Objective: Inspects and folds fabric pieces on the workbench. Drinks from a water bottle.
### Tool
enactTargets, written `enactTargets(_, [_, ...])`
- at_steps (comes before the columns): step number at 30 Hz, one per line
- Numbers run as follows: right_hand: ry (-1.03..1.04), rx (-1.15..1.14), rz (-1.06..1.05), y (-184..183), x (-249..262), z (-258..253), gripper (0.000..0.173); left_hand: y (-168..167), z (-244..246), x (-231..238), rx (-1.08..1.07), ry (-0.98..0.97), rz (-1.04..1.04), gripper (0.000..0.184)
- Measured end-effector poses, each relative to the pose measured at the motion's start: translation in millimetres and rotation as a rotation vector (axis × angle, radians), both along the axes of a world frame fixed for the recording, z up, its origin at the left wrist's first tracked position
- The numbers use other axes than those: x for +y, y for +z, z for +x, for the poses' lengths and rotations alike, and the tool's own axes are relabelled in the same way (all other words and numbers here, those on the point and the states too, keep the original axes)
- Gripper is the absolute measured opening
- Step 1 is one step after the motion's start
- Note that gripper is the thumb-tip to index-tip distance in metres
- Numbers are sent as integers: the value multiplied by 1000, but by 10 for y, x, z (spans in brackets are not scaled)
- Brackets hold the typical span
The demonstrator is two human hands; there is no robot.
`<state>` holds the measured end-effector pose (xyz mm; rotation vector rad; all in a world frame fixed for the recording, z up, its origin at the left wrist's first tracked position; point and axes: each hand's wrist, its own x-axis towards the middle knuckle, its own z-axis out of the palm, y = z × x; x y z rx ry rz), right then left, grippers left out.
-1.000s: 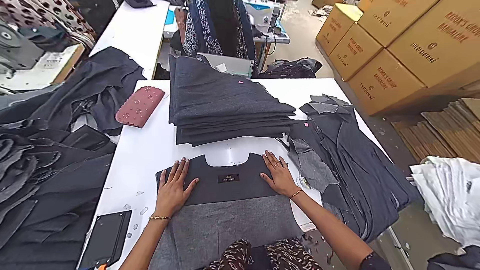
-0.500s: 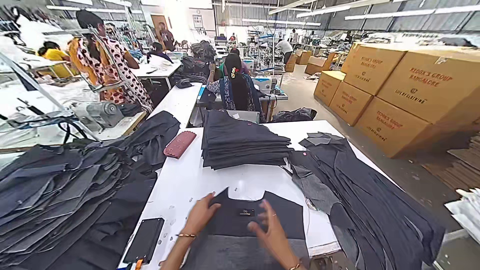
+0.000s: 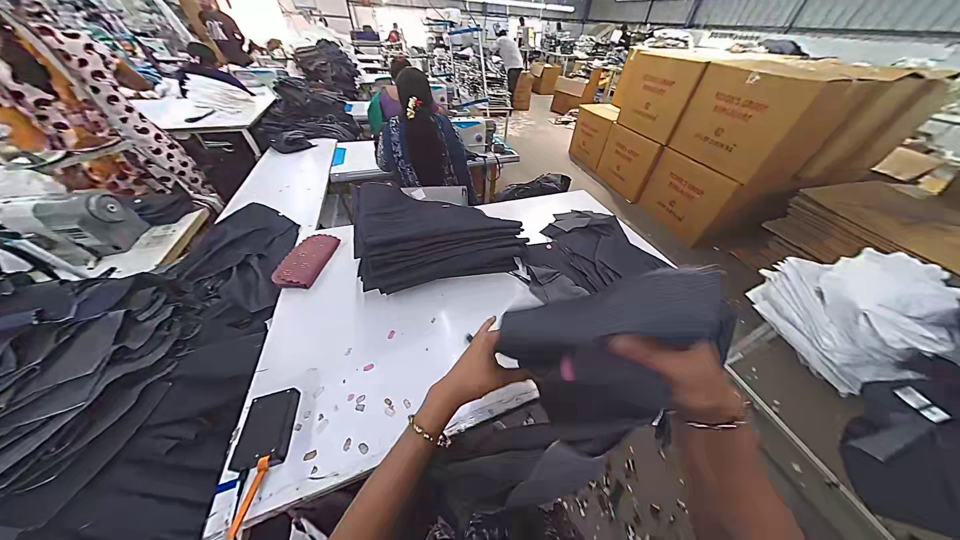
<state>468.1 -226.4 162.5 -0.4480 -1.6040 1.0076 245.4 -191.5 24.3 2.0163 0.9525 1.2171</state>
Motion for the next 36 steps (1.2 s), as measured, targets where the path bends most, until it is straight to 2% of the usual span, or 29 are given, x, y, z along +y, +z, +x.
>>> enactTargets(1, [-160, 116, 52, 116, -104, 207, 18, -49, 4, 39, 53, 34, -6, 37])
enactTargets(3, [-464, 280, 152, 318, -227, 611, 15, -137, -152, 27, 94, 128, -6, 29])
enactTargets(4, [-589, 276, 170, 367, -239, 813, 20, -177, -290, -22, 62, 194, 10, 28])
enactTargets(7, [-861, -14, 16, 183, -241, 1296, 15, -89, -711, -328, -147, 400, 72, 25])
enactTargets(9, [-811, -70, 0, -24, -292, 1464, 12, 132, -867, -619, -441, 504, 131, 27])
enactTargets(11, [-662, -3, 69, -71, -372, 1478, 8, 429, -893, -906, -768, 534, 182, 34])
enactTargets(13, [-614, 51, 74, -11, -354, 1361, 9, 606, -1016, -1055, -801, 474, 155, 27])
enactTargets(14, [-624, 64, 7, -1, -228, 1289, 14, 634, -1116, -1014, -778, 424, 82, 27])
enactTargets(15, [-636, 66, -101, -26, -7, 1221, 24, 666, -1175, -903, -775, 449, -23, 26])
enactTargets(17, [-631, 58, -404, -228, 486, 1068, 35, 635, -1143, -670, -895, 620, -288, 32])
enactTargets(19, [-503, -69, -680, -648, 684, 1046, 50, 236, -1339, -689, -894, 505, -500, 51])
enactTargets(20, [-417, -239, -772, -931, 658, 1092, 47, -67, -1474, -875, -794, 442, -595, 55])
enactTargets(21, [-308, -415, -849, -1223, 583, 1183, 43, -382, -1607, -1112, -667, 432, -699, 52])
enactTargets(22, [-210, -530, -914, -1540, 535, 1288, 36, -600, -1705, -1353, -534, 412, -825, 41])
enactTargets(24, [-117, -593, -1021, -1930, 432, 1460, 15, -771, -1869, -1674, -357, 370, -966, 24])
enactTargets(25, [-133, -541, -1027, -1923, 401, 1520, 9, -787, -1944, -1766, -383, 359, -924, 21])
enactTargets(27, [-221, -359, -935, -1631, 409, 1506, 6, -673, -2061, -1783, -498, 299, -707, 22])
enactTargets(30, [-307, -65, -729, -1011, 589, 1253, 13, -95, -1982, -1428, -617, 374, -391, 40])
enactTargets(32, [-333, -96, -623, -769, 829, 1149, 31, 173, -1971, -1060, -619, 510, -340, 43])
enactTargets(34, [-419, -198, -546, -657, 1113, 1123, 44, 282, -2041, -656, -554, 681, -312, 27])
enactTargets(36, [-443, -175, -464, -478, 1234, 1132, 50, 384, -2152, -359, -560, 762, -263, 25])
